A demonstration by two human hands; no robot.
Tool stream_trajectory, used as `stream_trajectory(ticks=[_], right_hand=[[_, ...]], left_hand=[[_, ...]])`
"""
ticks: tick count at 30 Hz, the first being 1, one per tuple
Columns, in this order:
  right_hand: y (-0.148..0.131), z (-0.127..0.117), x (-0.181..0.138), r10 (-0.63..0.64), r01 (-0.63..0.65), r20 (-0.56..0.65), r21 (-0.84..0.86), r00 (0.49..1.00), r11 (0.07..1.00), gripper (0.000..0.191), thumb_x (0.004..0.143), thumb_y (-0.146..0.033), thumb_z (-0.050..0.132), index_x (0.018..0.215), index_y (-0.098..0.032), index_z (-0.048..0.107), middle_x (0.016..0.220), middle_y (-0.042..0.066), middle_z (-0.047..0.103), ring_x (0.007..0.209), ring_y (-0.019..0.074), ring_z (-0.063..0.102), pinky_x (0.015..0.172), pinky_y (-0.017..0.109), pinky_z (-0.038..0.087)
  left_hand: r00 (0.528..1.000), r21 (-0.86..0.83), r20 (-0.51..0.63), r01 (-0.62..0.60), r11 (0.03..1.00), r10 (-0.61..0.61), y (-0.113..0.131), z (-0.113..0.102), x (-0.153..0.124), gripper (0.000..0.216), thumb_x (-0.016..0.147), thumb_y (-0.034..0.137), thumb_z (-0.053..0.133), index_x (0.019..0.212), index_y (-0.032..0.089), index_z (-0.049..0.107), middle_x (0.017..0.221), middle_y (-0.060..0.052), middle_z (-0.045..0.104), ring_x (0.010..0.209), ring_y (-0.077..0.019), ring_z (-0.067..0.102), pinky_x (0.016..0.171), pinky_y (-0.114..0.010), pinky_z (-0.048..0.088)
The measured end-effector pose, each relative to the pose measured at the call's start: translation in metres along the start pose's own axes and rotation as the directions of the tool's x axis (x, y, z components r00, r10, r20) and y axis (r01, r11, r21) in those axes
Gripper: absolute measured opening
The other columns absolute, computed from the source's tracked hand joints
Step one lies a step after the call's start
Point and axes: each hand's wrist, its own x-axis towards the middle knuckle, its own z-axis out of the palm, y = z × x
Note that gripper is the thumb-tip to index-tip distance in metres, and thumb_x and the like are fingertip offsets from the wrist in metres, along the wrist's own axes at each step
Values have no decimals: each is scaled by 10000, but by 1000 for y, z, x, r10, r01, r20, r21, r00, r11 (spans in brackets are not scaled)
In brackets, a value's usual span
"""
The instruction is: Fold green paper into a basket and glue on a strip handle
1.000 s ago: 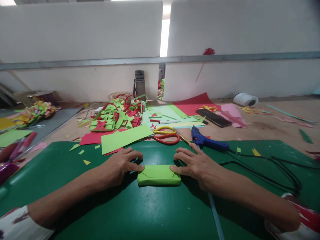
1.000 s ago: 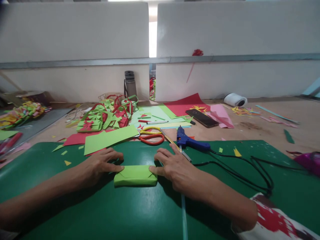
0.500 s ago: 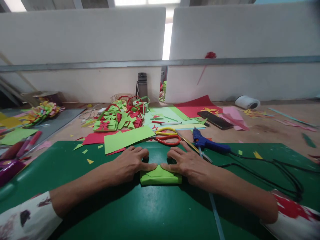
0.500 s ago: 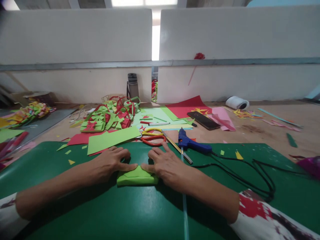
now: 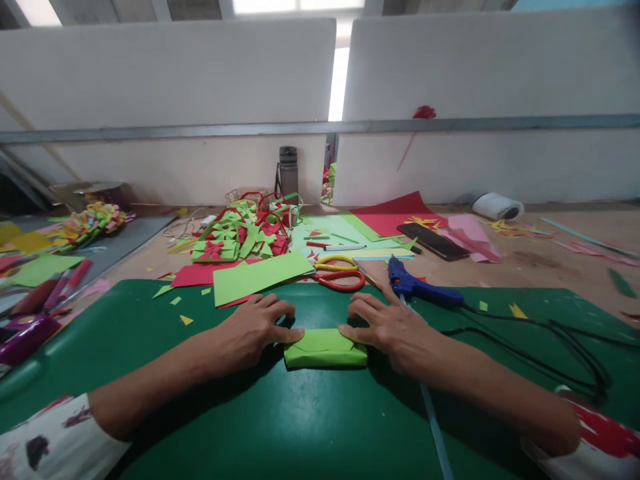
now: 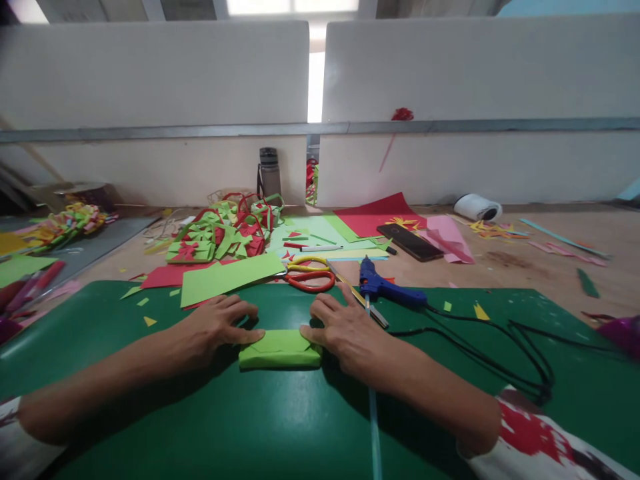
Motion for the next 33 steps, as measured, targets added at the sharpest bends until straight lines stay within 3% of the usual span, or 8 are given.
stream_trajectory(ticks=[8, 15, 22, 33], right_hand=[[-1, 4, -11, 37, -37, -34, 6, 999, 999, 556, 633, -5, 494, 1122, -255, 581, 1052, 84, 562, 1073, 259, 478, 973, 570, 154], [-2, 5, -17, 59, -60, -43, -30, 997, 998, 547, 634, 12, 494, 1102, -253, 599, 1028, 88, 580, 1041, 273, 496, 943, 572, 201], [2, 6, -13, 32, -32, -37, -17, 999, 999, 527, 586, -7, 505, 1044, -242, 620, 1035, 92, 589, 1057, 278, 490, 938, 578, 181], [3, 8, -10, 24, -24, -45, 9, 999, 1000, 508, 636, -32, 513, 1083, -255, 608, 1078, 89, 581, 1095, 272, 462, 978, 562, 113]], left_hand=[[998, -132, -54, 13, 991, -21, -2, 10, -10, 498, 800, -19, 388, 1133, 309, 561, 1216, -58, 475, 972, -224, 463, 785, -347, 402], [997, -147, -79, -7, 989, -4, -3, 11, -12, 466, 793, 1, 408, 1141, 274, 553, 1235, -69, 474, 993, -237, 457, 806, -367, 418], [999, -117, -45, 14, 993, -20, 2, 7, -12, 515, 763, -33, 396, 1159, 258, 552, 1239, -66, 491, 990, -232, 476, 814, -369, 429], [999, -119, -8, 40, 992, -42, 6, -2, -10, 526, 760, -44, 397, 1158, 267, 545, 1251, -64, 476, 991, -219, 493, 855, -366, 422]])
